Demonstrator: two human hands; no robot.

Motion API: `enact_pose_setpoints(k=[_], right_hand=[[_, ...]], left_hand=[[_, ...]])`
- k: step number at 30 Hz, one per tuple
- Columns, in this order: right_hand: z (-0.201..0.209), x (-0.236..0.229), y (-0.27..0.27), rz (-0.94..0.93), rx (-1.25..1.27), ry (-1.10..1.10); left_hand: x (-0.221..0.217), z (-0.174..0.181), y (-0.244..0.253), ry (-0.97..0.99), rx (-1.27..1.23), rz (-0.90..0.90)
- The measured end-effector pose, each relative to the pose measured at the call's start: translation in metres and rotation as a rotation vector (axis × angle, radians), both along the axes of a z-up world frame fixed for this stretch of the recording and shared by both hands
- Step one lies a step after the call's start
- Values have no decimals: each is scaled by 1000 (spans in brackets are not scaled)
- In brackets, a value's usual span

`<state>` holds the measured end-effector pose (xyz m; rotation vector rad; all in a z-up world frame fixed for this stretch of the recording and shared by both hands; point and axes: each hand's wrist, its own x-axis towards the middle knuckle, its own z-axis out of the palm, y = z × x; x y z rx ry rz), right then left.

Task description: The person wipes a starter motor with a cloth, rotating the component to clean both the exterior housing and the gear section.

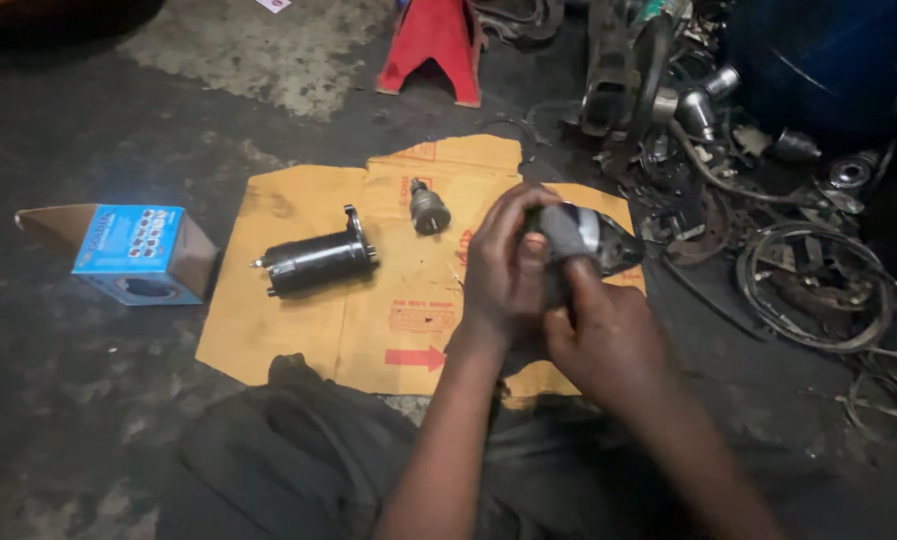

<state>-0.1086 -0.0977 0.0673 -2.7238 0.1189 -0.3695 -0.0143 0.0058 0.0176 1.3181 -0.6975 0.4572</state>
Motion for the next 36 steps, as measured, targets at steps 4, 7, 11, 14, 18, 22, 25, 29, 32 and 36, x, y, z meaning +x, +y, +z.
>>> enact_pose_setpoints(k=[4, 7, 11, 14, 18, 22, 25, 29, 32, 36], right_hand=[[3, -6, -1, 161, 251, 195], [-1, -10, 10, 255, 289, 97], [2, -11, 13, 100, 388, 173], [10, -4, -2, 120, 693, 92], [23, -3, -9, 107, 468, 269], [32, -9, -16, 100, 359, 344], [31, -8, -15, 0, 185, 272], [30, -7, -40, -172, -61, 234], [41, -7, -76, -173, 54, 400], [51, -13, -90, -57, 459, 470]], left_hand=[[4, 3, 1, 75, -205, 8], [11, 8, 16, 8, -112, 88], [8, 12, 22, -5, -68, 88], [8, 13, 23, -5, -66, 43], [3, 9, 25, -21, 55, -51], [7, 1, 22, -177, 231, 84], [5, 4, 11, -84, 62, -153], [-11, 7, 4, -132, 203, -127], [-11, 13, 1, -246, 265, -85], [-13, 19, 4, -181, 223, -162]])
